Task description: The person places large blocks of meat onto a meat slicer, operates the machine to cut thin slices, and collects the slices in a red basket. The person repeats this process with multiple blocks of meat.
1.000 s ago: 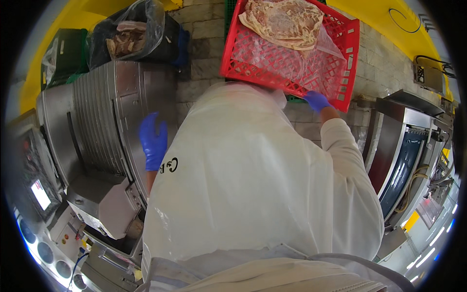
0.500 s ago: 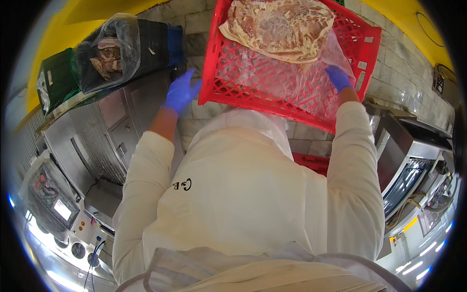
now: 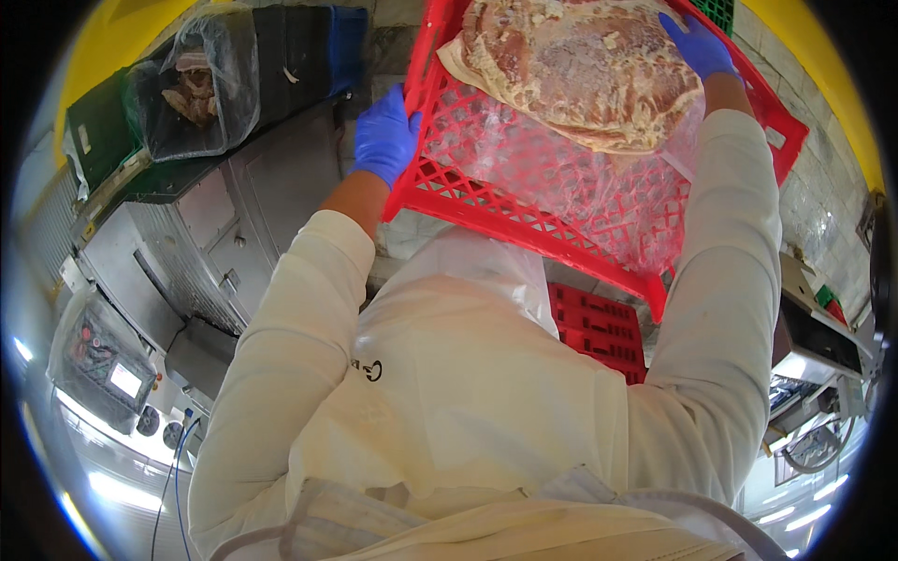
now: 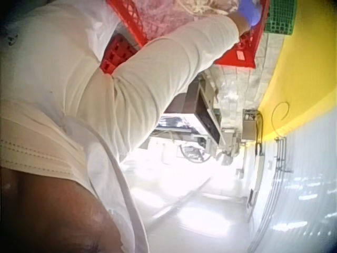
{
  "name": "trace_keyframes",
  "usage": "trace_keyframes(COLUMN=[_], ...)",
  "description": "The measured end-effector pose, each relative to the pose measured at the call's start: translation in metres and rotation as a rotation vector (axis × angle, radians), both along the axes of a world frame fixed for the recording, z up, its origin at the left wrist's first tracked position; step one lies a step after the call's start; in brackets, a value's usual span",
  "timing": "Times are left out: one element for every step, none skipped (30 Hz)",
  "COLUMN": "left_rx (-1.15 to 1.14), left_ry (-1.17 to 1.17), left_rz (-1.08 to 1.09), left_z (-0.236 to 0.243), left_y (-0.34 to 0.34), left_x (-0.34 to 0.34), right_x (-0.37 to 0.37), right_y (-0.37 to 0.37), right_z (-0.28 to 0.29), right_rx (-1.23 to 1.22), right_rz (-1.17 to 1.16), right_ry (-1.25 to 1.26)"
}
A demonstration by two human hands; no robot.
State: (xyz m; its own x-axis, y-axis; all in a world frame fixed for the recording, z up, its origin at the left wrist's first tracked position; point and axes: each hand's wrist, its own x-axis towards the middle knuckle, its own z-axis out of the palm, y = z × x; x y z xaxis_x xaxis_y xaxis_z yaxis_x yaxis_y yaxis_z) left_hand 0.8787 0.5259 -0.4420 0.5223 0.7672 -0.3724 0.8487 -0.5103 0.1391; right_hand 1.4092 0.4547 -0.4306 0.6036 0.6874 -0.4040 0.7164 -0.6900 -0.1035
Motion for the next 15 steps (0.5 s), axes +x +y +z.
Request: trace_keyframes(left_rx=[-0.011,0.005,0.014,0.018,0.029,0.050,0.072,0.055,0.035,0.014,-0.002,-0.016,-0.034,-0.025,-0.017], left_ry=[-0.024,-0.039,-0.061,-0.093,-0.072,-0.065,-0.049,-0.078,-0.102,-0.125,-0.126,-0.127,-0.126,-0.130,-0.135], left_rz=[-0.051,-0.032,-0.014,-0.014,-0.010,-0.020,-0.018,-0.015,-0.017,-0.017,-0.008,-0.001,0.003,-0.005,-0.010], left_z=[0.003,0.004,0.006,0.009,0.009,0.006,0.007,0.007,0.010,0.012,0.014,0.016,0.016,0.015,0.011], left_y=[0.013,0.013,0.009,0.005,-0.001,0.000,-0.001,-0.001,-0.001,-0.001,-0.001,0.000,-0.001,-0.002,-0.003], left_x=[0.007,0.007,0.008,0.009,0.006,0.008,0.008,0.008,0.008,0.007,0.008,0.008,0.007,0.004,0.002], right_x=[0.063,0.053,0.037,0.028,0.028,0.034,0.032,0.037,0.033,0.034,0.034,0.035,0.030,0.025,0.019], right_y=[-0.034,-0.019,-0.009,-0.010,-0.021,-0.037,-0.041,-0.041,-0.042,-0.042,-0.039,-0.037,-0.029,-0.022,-0.013], right_z=[-0.090,-0.093,-0.075,-0.058,-0.065,-0.074,-0.075,-0.072,-0.063,-0.073,-0.080,-0.088,-0.099,-0.110,-0.119], right_rx=[0.015,-0.003,-0.028,-0.058,-0.095,-0.123,-0.151,-0.354,-0.560,-0.526,-0.492,-0.459,-0.248,-0.039,0.073], right_rz=[-0.006,0.012,0.030,0.030,0.091,0.138,0.196,0.385,0.570,0.573,0.577,0.582,0.411,0.237,0.155], right_ry=[0.055,0.038,0.012,-0.023,-0.022,-0.035,-0.039,-0.025,-0.003,0.042,0.083,0.126,0.214,0.296,0.419])
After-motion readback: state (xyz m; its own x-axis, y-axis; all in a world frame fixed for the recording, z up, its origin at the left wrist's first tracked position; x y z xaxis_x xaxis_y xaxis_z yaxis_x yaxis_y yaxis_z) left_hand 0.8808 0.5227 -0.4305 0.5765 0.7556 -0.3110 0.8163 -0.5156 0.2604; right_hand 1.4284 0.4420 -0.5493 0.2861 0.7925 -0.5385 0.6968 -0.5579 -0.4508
